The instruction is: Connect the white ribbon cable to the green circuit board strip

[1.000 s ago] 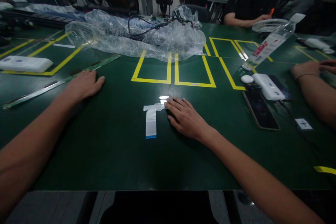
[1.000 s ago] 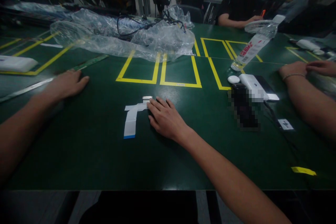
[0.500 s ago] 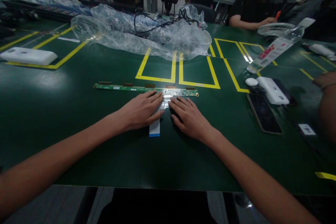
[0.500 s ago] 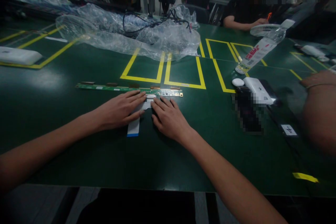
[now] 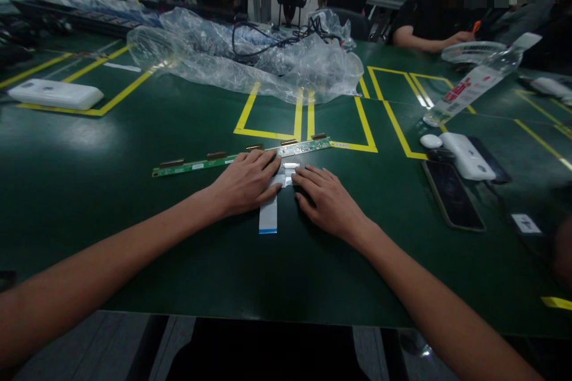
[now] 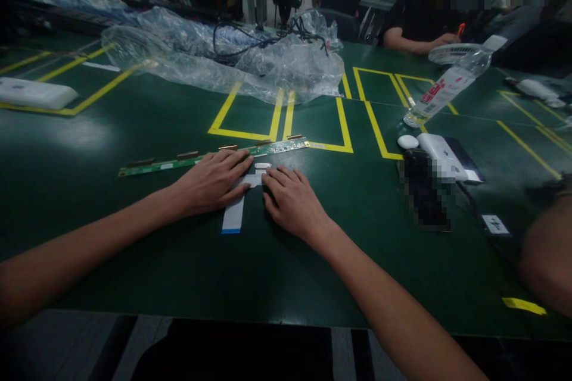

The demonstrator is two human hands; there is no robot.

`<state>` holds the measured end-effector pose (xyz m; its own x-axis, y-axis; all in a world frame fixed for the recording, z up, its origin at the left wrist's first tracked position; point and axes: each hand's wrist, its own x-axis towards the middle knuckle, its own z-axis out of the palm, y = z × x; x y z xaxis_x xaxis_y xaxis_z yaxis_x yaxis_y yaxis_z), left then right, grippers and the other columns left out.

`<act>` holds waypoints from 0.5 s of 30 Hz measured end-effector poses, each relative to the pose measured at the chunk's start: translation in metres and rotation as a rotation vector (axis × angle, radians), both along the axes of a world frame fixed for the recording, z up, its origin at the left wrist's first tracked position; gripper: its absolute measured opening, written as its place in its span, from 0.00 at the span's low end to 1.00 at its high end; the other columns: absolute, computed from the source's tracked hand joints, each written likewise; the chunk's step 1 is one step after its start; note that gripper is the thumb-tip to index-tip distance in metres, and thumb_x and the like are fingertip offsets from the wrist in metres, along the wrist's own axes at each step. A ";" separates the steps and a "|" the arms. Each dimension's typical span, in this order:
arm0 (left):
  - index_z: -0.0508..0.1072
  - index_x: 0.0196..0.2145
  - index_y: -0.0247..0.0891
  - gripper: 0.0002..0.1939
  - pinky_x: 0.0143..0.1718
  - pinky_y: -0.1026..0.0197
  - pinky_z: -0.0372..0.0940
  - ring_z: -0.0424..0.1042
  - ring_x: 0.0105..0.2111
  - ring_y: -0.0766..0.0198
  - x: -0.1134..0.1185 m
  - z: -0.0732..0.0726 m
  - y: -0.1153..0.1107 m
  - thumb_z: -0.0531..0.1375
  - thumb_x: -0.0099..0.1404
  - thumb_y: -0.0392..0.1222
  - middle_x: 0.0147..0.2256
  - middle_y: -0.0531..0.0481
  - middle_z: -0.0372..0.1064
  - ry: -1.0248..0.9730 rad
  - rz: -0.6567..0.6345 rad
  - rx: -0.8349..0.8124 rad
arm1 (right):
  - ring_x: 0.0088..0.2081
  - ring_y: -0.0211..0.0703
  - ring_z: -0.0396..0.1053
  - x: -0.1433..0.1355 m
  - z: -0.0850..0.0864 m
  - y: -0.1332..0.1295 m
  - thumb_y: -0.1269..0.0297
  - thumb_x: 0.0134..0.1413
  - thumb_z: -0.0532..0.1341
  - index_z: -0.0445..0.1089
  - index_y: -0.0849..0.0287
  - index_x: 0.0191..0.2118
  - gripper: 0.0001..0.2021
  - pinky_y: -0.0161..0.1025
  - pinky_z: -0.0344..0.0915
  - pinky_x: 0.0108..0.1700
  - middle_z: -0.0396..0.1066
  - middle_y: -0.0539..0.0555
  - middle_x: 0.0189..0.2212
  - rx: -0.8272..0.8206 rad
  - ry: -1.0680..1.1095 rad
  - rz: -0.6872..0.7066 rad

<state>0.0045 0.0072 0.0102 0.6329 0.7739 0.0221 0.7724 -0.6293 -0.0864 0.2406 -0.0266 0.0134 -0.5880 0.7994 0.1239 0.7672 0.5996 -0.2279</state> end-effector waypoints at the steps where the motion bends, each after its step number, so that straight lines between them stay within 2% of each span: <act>1: 0.58 0.71 0.27 0.35 0.60 0.41 0.60 0.57 0.65 0.38 0.001 0.000 0.001 0.44 0.79 0.55 0.69 0.32 0.53 -0.004 0.003 0.002 | 0.70 0.55 0.58 0.000 0.000 0.000 0.63 0.70 0.55 0.66 0.60 0.66 0.23 0.59 0.54 0.71 0.64 0.60 0.68 0.002 0.003 -0.001; 6: 0.60 0.70 0.24 0.35 0.60 0.42 0.60 0.57 0.64 0.38 0.002 0.003 0.003 0.45 0.79 0.56 0.67 0.30 0.56 -0.016 0.012 0.004 | 0.69 0.55 0.59 0.000 -0.001 0.001 0.64 0.70 0.55 0.67 0.60 0.66 0.22 0.58 0.55 0.70 0.65 0.61 0.67 0.009 0.016 -0.001; 11: 0.63 0.68 0.26 0.32 0.62 0.45 0.58 0.59 0.64 0.43 -0.006 0.008 0.005 0.45 0.80 0.55 0.66 0.33 0.59 -0.016 -0.021 -0.032 | 0.69 0.56 0.59 0.001 -0.003 0.002 0.63 0.70 0.55 0.66 0.62 0.66 0.23 0.58 0.55 0.70 0.65 0.61 0.67 0.014 0.016 0.008; 15: 0.64 0.67 0.27 0.32 0.63 0.46 0.58 0.60 0.64 0.45 -0.010 0.006 0.004 0.46 0.80 0.55 0.66 0.34 0.59 -0.004 0.019 -0.034 | 0.69 0.56 0.58 0.002 -0.002 0.002 0.63 0.70 0.56 0.66 0.63 0.66 0.23 0.58 0.55 0.70 0.65 0.61 0.67 0.017 0.017 0.008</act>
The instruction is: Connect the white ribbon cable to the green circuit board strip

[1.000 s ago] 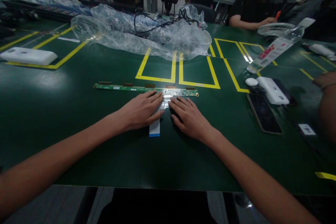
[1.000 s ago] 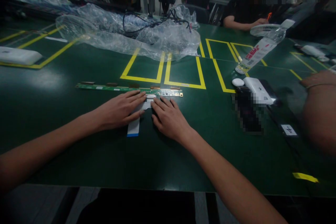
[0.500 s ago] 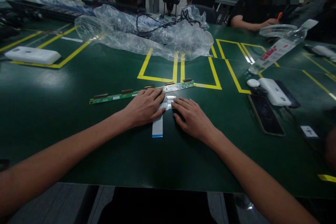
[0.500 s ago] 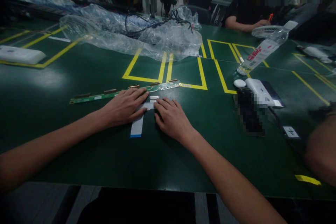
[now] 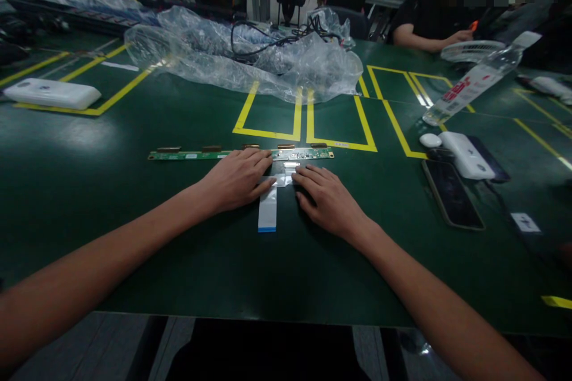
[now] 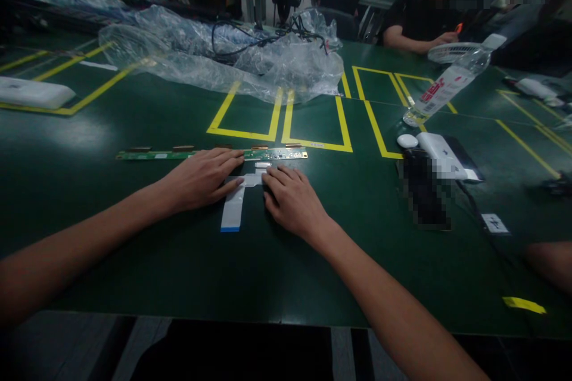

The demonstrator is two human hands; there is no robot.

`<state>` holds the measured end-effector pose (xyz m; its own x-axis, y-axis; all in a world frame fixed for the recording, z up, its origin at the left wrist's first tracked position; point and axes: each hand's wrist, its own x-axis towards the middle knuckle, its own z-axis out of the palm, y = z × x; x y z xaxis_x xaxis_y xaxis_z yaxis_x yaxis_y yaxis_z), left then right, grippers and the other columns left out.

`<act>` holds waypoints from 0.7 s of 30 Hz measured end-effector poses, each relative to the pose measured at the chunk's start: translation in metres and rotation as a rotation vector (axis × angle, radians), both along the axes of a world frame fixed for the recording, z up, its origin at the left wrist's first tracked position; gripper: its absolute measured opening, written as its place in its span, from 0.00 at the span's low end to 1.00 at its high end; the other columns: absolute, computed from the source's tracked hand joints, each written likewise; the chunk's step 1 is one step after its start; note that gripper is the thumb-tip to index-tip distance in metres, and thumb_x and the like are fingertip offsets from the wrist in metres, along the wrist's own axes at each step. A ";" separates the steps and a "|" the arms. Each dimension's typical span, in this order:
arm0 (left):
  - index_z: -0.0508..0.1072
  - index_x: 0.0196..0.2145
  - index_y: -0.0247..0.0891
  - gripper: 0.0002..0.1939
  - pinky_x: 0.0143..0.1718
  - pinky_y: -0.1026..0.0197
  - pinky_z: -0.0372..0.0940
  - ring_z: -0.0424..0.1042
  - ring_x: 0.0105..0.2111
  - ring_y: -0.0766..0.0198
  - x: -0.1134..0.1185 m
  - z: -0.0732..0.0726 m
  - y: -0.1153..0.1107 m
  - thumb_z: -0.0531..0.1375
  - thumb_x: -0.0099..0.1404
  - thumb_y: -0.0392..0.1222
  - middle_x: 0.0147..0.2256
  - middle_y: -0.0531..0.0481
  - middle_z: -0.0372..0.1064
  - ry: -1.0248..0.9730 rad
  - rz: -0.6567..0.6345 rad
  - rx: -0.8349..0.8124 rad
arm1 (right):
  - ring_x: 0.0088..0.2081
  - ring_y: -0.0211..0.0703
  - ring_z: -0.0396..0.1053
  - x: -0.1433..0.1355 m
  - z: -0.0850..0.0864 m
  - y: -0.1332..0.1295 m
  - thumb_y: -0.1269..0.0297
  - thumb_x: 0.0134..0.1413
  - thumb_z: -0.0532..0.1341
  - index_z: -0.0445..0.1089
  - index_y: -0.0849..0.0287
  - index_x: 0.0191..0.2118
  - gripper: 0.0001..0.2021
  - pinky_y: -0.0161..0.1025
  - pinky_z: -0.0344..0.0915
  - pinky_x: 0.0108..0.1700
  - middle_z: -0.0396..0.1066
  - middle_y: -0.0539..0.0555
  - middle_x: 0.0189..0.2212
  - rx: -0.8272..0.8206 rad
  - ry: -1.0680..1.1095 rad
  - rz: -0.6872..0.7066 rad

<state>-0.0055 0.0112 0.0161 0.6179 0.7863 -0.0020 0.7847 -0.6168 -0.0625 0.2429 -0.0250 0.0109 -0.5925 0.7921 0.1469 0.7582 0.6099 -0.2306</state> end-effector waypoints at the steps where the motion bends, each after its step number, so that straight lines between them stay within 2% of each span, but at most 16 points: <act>1: 0.63 0.68 0.27 0.32 0.63 0.45 0.59 0.60 0.64 0.44 0.000 -0.001 0.000 0.45 0.80 0.55 0.66 0.33 0.58 0.003 0.006 0.010 | 0.69 0.56 0.58 0.000 0.000 0.000 0.63 0.70 0.56 0.66 0.62 0.66 0.23 0.58 0.55 0.70 0.65 0.61 0.67 -0.003 0.000 -0.001; 4: 0.59 0.71 0.28 0.33 0.62 0.44 0.59 0.59 0.64 0.42 0.004 -0.003 -0.001 0.45 0.80 0.55 0.68 0.33 0.56 0.013 -0.009 0.041 | 0.69 0.55 0.58 0.000 0.001 0.000 0.63 0.70 0.56 0.66 0.61 0.66 0.23 0.59 0.55 0.70 0.65 0.61 0.68 -0.010 -0.002 -0.005; 8: 0.61 0.70 0.27 0.34 0.62 0.44 0.60 0.60 0.63 0.41 0.006 -0.003 -0.002 0.45 0.80 0.55 0.67 0.32 0.58 0.010 -0.030 0.044 | 0.69 0.56 0.58 0.000 0.001 -0.001 0.63 0.70 0.56 0.66 0.63 0.66 0.23 0.58 0.54 0.70 0.65 0.61 0.68 -0.010 0.001 -0.001; 16: 0.59 0.71 0.24 0.34 0.68 0.46 0.53 0.57 0.68 0.44 0.001 -0.003 -0.001 0.50 0.79 0.54 0.69 0.32 0.54 0.003 -0.104 -0.013 | 0.71 0.56 0.56 -0.001 0.002 -0.002 0.62 0.71 0.54 0.65 0.61 0.67 0.23 0.60 0.54 0.70 0.63 0.59 0.69 -0.016 -0.026 -0.016; 21: 0.63 0.69 0.25 0.32 0.69 0.47 0.53 0.57 0.68 0.45 0.001 0.000 -0.001 0.53 0.78 0.51 0.68 0.32 0.55 0.035 -0.142 -0.016 | 0.68 0.58 0.60 -0.004 0.008 -0.005 0.62 0.71 0.53 0.69 0.62 0.64 0.22 0.63 0.54 0.69 0.67 0.61 0.66 -0.001 -0.051 -0.051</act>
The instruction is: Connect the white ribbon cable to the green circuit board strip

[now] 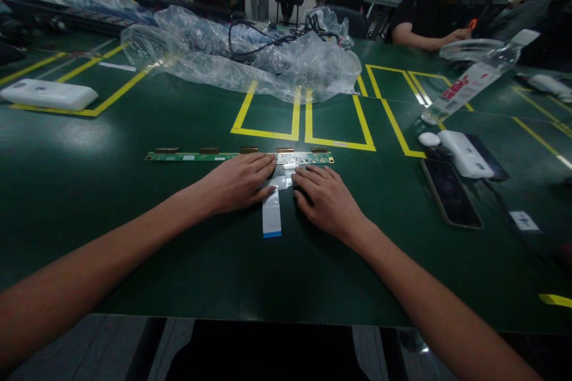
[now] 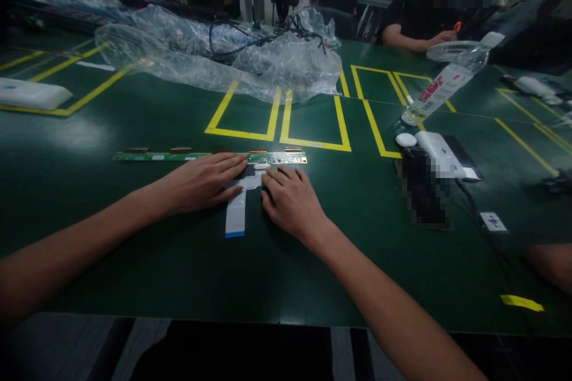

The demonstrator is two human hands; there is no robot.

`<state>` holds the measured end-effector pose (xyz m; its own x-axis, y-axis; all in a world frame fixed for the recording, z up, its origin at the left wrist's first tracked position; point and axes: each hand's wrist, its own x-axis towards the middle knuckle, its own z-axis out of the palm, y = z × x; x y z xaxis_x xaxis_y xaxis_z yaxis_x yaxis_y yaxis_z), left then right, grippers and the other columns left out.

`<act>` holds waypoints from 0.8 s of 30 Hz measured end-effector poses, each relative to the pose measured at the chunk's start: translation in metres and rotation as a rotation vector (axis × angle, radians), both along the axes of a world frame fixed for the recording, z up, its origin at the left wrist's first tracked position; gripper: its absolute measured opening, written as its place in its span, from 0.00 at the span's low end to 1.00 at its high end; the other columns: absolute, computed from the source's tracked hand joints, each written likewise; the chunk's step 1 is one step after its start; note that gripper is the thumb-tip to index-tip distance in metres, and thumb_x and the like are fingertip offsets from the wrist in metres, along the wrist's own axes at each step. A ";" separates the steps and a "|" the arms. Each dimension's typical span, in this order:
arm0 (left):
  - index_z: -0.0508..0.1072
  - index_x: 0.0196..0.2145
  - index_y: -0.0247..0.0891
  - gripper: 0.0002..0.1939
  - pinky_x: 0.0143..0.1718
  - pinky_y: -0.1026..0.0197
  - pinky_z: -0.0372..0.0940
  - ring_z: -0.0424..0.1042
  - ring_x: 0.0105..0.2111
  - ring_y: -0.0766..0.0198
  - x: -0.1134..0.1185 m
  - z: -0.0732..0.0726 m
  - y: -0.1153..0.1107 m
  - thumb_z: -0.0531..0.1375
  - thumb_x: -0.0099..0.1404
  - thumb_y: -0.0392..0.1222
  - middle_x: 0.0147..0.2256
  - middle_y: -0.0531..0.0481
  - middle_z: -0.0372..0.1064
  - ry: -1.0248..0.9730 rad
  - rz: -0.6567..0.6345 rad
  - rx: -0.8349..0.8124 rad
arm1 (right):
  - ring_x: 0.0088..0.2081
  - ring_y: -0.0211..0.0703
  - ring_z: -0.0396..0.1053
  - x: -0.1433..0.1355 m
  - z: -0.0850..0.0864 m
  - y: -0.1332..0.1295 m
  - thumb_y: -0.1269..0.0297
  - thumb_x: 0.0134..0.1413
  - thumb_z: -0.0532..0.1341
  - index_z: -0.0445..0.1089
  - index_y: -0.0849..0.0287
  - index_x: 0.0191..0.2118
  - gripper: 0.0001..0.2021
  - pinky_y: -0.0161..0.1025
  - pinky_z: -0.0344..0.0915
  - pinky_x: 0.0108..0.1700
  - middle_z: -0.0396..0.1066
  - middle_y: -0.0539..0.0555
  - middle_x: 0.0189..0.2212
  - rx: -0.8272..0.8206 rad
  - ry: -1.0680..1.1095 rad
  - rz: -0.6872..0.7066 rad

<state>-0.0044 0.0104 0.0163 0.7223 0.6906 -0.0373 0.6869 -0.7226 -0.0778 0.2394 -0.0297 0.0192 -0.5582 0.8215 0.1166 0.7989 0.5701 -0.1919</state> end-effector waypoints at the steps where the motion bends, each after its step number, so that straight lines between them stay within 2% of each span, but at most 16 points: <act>1: 0.64 0.69 0.26 0.31 0.70 0.47 0.53 0.57 0.69 0.46 0.000 0.000 0.000 0.53 0.78 0.50 0.68 0.33 0.56 -0.017 -0.023 -0.011 | 0.67 0.58 0.61 0.000 0.001 0.000 0.62 0.71 0.53 0.69 0.62 0.63 0.21 0.63 0.55 0.69 0.68 0.61 0.65 0.005 -0.002 -0.007; 5: 0.65 0.68 0.29 0.28 0.71 0.50 0.49 0.54 0.70 0.50 0.001 -0.001 -0.002 0.51 0.78 0.48 0.69 0.35 0.55 -0.061 -0.080 -0.028 | 0.69 0.58 0.58 -0.001 -0.003 -0.001 0.61 0.71 0.53 0.67 0.62 0.66 0.23 0.62 0.54 0.69 0.66 0.61 0.67 0.006 0.004 0.002; 13: 0.58 0.71 0.23 0.35 0.73 0.51 0.45 0.45 0.73 0.50 0.003 -0.004 -0.009 0.48 0.79 0.54 0.71 0.32 0.46 -0.045 -0.074 -0.071 | 0.72 0.62 0.52 -0.004 -0.011 -0.002 0.59 0.72 0.51 0.61 0.67 0.70 0.27 0.64 0.52 0.71 0.59 0.63 0.71 -0.011 -0.005 -0.004; 16: 0.56 0.71 0.23 0.35 0.73 0.50 0.45 0.45 0.73 0.50 0.002 -0.004 -0.009 0.47 0.79 0.54 0.72 0.32 0.46 -0.065 -0.058 -0.094 | 0.72 0.62 0.52 -0.005 -0.011 -0.004 0.59 0.72 0.50 0.59 0.69 0.70 0.28 0.64 0.51 0.71 0.58 0.64 0.71 -0.019 -0.010 -0.003; 20: 0.56 0.71 0.28 0.31 0.72 0.50 0.48 0.47 0.73 0.52 0.002 -0.006 -0.008 0.47 0.80 0.51 0.72 0.35 0.48 -0.144 -0.035 -0.115 | 0.72 0.63 0.50 -0.008 -0.012 -0.005 0.58 0.72 0.49 0.58 0.66 0.71 0.28 0.68 0.48 0.71 0.56 0.62 0.72 -0.037 -0.005 0.019; 24: 0.54 0.72 0.25 0.33 0.72 0.50 0.47 0.47 0.73 0.52 0.003 -0.007 -0.008 0.48 0.79 0.50 0.72 0.34 0.47 -0.139 -0.040 -0.112 | 0.73 0.63 0.49 -0.013 -0.013 -0.006 0.57 0.72 0.49 0.57 0.66 0.72 0.29 0.68 0.47 0.71 0.54 0.61 0.73 -0.039 -0.007 0.007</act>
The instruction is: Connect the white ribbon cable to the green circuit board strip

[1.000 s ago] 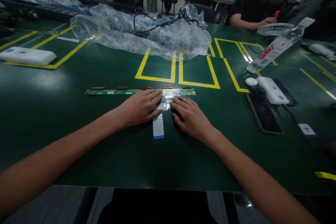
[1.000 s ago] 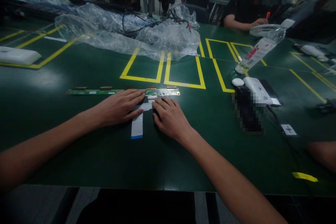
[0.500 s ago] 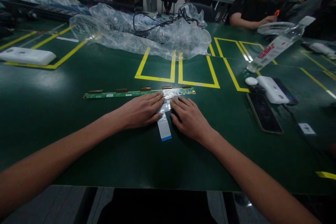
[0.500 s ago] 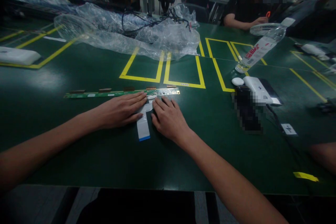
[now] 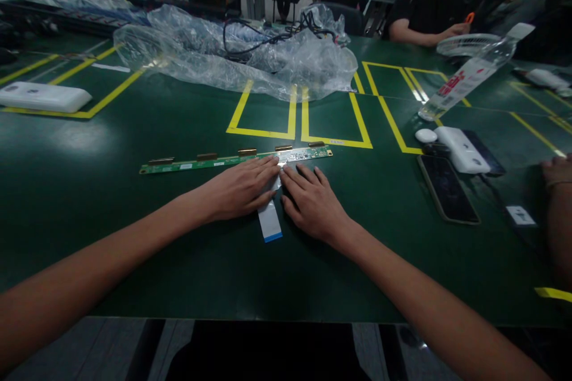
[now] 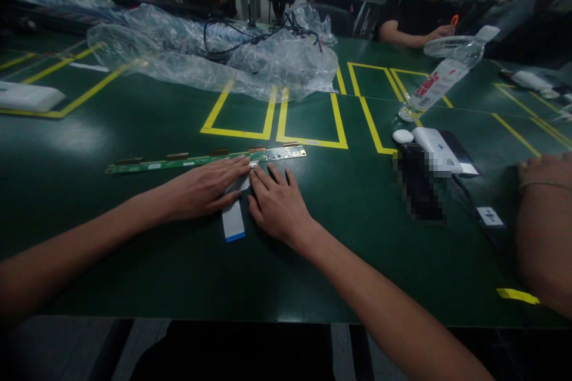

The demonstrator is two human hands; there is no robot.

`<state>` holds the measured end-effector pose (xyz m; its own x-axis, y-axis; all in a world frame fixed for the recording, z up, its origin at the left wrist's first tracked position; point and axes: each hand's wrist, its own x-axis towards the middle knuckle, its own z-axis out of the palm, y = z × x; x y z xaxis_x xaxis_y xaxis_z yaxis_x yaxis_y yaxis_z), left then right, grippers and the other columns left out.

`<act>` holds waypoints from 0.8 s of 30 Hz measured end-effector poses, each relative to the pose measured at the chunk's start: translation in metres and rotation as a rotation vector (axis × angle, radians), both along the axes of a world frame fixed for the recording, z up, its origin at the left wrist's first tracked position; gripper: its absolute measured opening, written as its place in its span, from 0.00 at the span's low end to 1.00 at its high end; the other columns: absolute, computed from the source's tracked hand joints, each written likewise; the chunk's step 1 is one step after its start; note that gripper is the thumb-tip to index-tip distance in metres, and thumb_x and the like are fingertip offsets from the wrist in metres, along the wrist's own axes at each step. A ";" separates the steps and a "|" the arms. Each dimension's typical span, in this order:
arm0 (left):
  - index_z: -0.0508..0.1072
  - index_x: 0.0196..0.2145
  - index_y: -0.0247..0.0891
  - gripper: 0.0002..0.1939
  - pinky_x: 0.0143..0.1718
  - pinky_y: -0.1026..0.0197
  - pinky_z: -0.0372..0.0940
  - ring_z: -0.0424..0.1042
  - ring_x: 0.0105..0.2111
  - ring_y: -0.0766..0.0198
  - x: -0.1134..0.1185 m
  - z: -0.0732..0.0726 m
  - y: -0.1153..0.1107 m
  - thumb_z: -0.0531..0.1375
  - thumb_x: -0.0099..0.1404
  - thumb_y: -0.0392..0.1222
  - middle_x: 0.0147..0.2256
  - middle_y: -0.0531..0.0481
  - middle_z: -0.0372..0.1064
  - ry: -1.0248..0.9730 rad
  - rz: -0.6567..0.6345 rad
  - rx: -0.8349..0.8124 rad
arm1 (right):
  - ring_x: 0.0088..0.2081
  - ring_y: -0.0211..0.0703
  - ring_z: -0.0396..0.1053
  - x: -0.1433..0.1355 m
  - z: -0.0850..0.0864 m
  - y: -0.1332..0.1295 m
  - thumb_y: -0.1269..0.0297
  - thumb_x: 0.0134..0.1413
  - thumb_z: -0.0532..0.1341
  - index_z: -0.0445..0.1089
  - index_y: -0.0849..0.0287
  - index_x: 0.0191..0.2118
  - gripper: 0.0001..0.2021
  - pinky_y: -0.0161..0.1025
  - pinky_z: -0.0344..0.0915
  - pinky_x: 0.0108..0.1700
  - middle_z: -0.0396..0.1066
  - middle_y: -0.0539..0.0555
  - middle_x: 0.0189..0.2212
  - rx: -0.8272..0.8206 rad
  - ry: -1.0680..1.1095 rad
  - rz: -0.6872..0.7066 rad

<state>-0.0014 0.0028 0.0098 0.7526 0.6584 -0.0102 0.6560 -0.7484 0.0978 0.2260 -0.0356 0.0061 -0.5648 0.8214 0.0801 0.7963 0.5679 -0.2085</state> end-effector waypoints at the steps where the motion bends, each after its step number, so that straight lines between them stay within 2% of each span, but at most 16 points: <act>1: 0.55 0.72 0.25 0.33 0.73 0.50 0.46 0.47 0.73 0.52 0.000 0.000 0.000 0.49 0.79 0.51 0.72 0.34 0.46 0.014 -0.003 -0.001 | 0.73 0.63 0.49 -0.001 0.000 0.000 0.57 0.72 0.48 0.56 0.65 0.72 0.29 0.68 0.47 0.71 0.55 0.61 0.73 0.004 -0.002 -0.011; 6: 0.57 0.72 0.26 0.32 0.72 0.50 0.47 0.48 0.72 0.51 0.000 0.001 0.002 0.48 0.79 0.51 0.71 0.35 0.47 0.019 -0.023 0.005 | 0.72 0.62 0.52 -0.004 0.000 -0.002 0.57 0.72 0.49 0.58 0.61 0.71 0.27 0.66 0.48 0.71 0.58 0.58 0.72 0.041 -0.016 -0.054; 11: 0.59 0.71 0.25 0.32 0.72 0.50 0.47 0.49 0.72 0.51 -0.003 0.000 0.003 0.48 0.79 0.52 0.71 0.34 0.49 -0.004 -0.060 0.026 | 0.72 0.64 0.50 -0.004 -0.002 -0.001 0.57 0.73 0.49 0.56 0.66 0.72 0.29 0.68 0.47 0.71 0.55 0.61 0.72 0.027 -0.008 -0.031; 17: 0.60 0.70 0.25 0.32 0.72 0.51 0.48 0.52 0.71 0.52 0.003 0.000 0.005 0.44 0.79 0.50 0.70 0.35 0.51 0.044 -0.007 0.073 | 0.73 0.59 0.49 0.003 0.000 0.005 0.59 0.72 0.51 0.55 0.62 0.72 0.28 0.66 0.45 0.72 0.54 0.61 0.73 -0.018 0.070 0.002; 19: 0.61 0.70 0.25 0.32 0.71 0.51 0.50 0.55 0.70 0.51 -0.001 0.000 0.013 0.43 0.79 0.50 0.69 0.35 0.54 0.058 0.044 0.084 | 0.73 0.58 0.51 0.007 0.002 0.006 0.61 0.72 0.52 0.57 0.62 0.71 0.27 0.63 0.47 0.72 0.55 0.61 0.73 -0.018 0.114 0.003; 21: 0.62 0.69 0.24 0.33 0.70 0.50 0.53 0.57 0.69 0.50 -0.014 0.000 0.028 0.42 0.79 0.50 0.69 0.34 0.56 0.079 0.135 0.099 | 0.72 0.57 0.53 0.011 0.003 0.007 0.62 0.72 0.53 0.60 0.63 0.70 0.25 0.61 0.49 0.72 0.57 0.63 0.72 -0.018 0.147 0.006; 24: 0.60 0.70 0.27 0.33 0.67 0.47 0.58 0.60 0.67 0.47 -0.057 0.001 0.059 0.42 0.78 0.52 0.68 0.36 0.57 0.135 0.356 0.088 | 0.71 0.56 0.56 0.015 0.003 0.008 0.64 0.71 0.54 0.62 0.65 0.69 0.25 0.59 0.52 0.72 0.60 0.66 0.70 -0.017 0.176 0.018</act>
<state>-0.0588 0.0614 0.0110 0.4727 0.8808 -0.0251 0.8787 -0.4734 -0.0612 0.2411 -0.0275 0.0095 -0.5578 0.8134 0.1653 0.7362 0.5768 -0.3539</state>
